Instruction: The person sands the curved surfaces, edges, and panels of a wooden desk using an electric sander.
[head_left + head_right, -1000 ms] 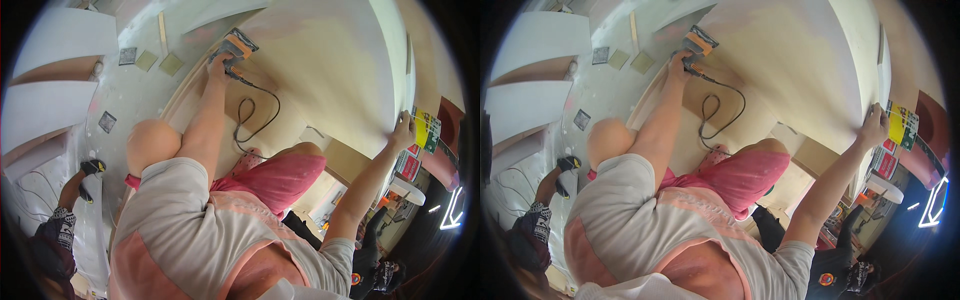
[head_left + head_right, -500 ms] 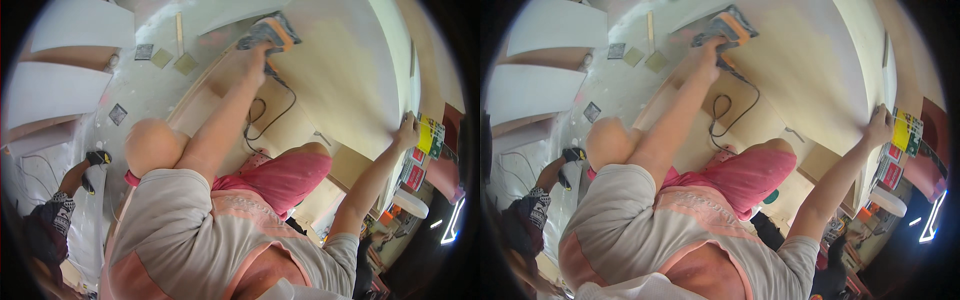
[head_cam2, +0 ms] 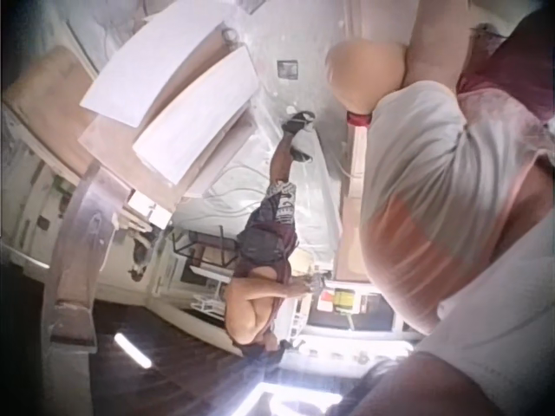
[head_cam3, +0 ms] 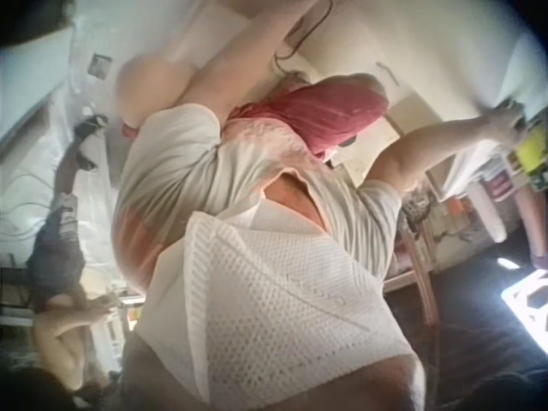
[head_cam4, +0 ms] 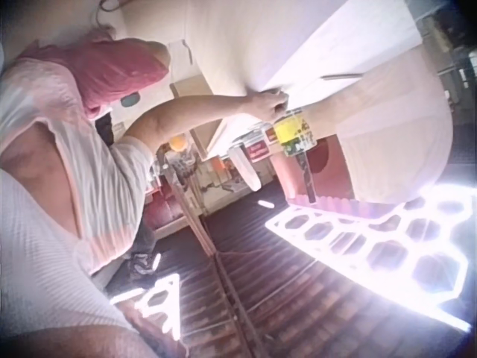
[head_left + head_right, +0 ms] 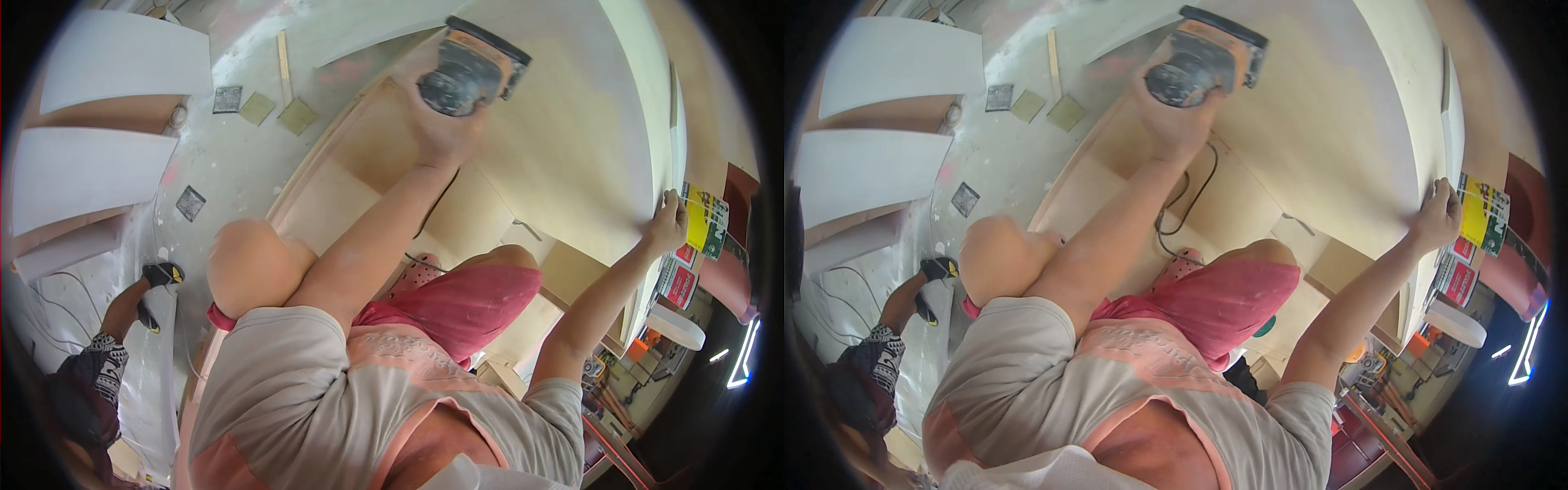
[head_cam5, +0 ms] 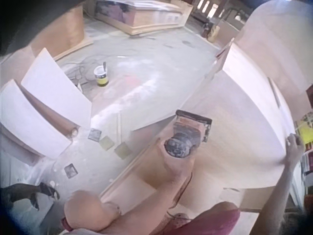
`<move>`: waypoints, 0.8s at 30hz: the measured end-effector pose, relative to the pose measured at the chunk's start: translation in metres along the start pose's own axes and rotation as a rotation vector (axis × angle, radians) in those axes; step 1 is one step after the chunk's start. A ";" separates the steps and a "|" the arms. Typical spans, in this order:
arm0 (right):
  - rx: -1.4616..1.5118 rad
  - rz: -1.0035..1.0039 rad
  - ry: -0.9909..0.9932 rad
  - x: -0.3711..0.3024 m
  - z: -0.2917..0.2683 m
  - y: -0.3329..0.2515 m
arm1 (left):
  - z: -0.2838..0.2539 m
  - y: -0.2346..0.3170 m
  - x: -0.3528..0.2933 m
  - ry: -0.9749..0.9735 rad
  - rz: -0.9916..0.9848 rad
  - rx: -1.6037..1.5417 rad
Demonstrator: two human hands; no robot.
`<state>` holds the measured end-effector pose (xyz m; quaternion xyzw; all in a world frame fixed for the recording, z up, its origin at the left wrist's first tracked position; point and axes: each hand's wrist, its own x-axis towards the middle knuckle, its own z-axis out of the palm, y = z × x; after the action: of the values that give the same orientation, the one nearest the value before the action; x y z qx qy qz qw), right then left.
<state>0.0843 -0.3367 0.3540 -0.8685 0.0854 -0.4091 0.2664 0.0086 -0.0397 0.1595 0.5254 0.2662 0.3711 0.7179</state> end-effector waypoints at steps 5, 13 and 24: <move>-0.042 -0.019 0.017 -0.005 0.001 -0.010 | -0.023 -0.025 0.030 0.072 -0.263 -0.101; 0.111 0.062 -0.017 -0.004 0.005 0.001 | -0.053 -0.052 0.069 0.142 -0.938 -0.458; 0.077 0.076 -0.032 -0.003 0.005 -0.001 | -0.026 0.044 0.066 0.031 -0.522 -0.247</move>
<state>0.0863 -0.3331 0.3502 -0.8601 0.0984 -0.3879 0.3163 0.0159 0.0354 0.1938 0.3420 0.3561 0.2112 0.8436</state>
